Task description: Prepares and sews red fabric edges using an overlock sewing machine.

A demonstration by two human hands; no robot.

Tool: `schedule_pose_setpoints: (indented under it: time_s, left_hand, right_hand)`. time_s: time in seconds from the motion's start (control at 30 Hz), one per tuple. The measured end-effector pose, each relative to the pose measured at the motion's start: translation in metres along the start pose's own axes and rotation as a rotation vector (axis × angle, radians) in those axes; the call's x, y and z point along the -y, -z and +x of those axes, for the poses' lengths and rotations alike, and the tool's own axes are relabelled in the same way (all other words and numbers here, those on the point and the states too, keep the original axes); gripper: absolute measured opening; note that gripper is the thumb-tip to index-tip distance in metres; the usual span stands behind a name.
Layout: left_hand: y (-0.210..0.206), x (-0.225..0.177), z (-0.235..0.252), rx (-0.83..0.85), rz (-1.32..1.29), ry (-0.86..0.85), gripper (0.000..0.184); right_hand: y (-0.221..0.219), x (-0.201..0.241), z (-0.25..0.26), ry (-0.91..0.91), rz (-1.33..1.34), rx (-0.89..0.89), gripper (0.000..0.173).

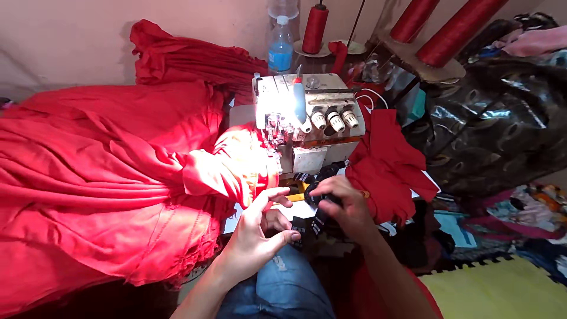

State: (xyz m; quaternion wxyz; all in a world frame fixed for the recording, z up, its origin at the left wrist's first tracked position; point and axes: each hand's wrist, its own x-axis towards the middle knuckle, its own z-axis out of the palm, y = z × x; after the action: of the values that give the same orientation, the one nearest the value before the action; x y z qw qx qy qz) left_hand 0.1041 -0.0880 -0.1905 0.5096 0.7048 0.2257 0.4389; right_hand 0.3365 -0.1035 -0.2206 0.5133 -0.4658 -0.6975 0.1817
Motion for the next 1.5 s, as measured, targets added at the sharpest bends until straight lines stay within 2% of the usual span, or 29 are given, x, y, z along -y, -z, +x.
schedule_pose_setpoints:
  time_s: [0.07,0.13,0.2,0.33,0.4,0.47,0.53,0.63,0.93,1.1,1.23,1.33,1.5]
  left_hand:
    - [0.0,0.0,-0.001,0.011,0.051,-0.035,0.065]
    - [0.0,-0.001,-0.005,-0.033,0.082,-0.05,0.062]
    - [-0.002,0.002,-0.012,-0.162,0.175,-0.072,0.053]
    - [-0.014,0.015,-0.035,-0.414,0.357,-0.102,0.019]
    - [-0.02,0.013,-0.041,-0.371,0.245,-0.008,0.022]
    - [-0.022,0.008,-0.039,-0.345,0.048,0.18,0.025]
    - [-0.021,0.006,-0.033,-0.395,-0.112,0.301,0.025]
    - [-0.018,0.002,-0.032,-0.431,-0.159,0.339,0.026]
    - [-0.01,0.002,-0.042,-0.41,-0.053,0.234,0.023]
    - [-0.005,0.0,-0.042,-0.376,-0.054,0.201,0.024]
    - [-0.008,0.004,-0.047,-0.341,-0.184,0.172,0.02]
    - [-0.017,0.005,-0.047,-0.411,-0.141,0.184,0.011]
    - [-0.014,0.002,-0.046,-0.42,-0.07,0.201,0.012]
  right_hand:
    - [-0.013,0.018,0.002,0.024,0.197,0.163,0.038]
    - [-0.021,0.026,0.003,0.042,0.288,0.215,0.023]
    - [-0.026,0.03,0.002,0.106,0.25,0.149,0.014]
    - [-0.036,0.036,-0.008,0.31,-0.161,-0.107,0.009]
    - [-0.044,0.039,-0.016,0.372,-0.274,-0.129,0.007]
    - [-0.05,0.042,-0.025,0.415,-0.304,-0.089,0.007]
    - [-0.054,0.044,-0.027,0.43,-0.279,-0.046,0.009]
    - [-0.054,0.045,-0.027,0.361,-0.177,0.009,0.012]
    - [-0.056,0.047,-0.012,0.123,0.166,0.042,0.011]
    - [-0.061,0.047,-0.009,0.061,0.389,0.054,0.008]
    - [-0.063,0.052,-0.01,-0.02,0.467,-0.013,0.014]
    - [-0.066,0.053,-0.011,-0.056,0.515,-0.036,0.016]
    - [-0.057,0.049,-0.01,-0.098,0.544,0.027,0.014]
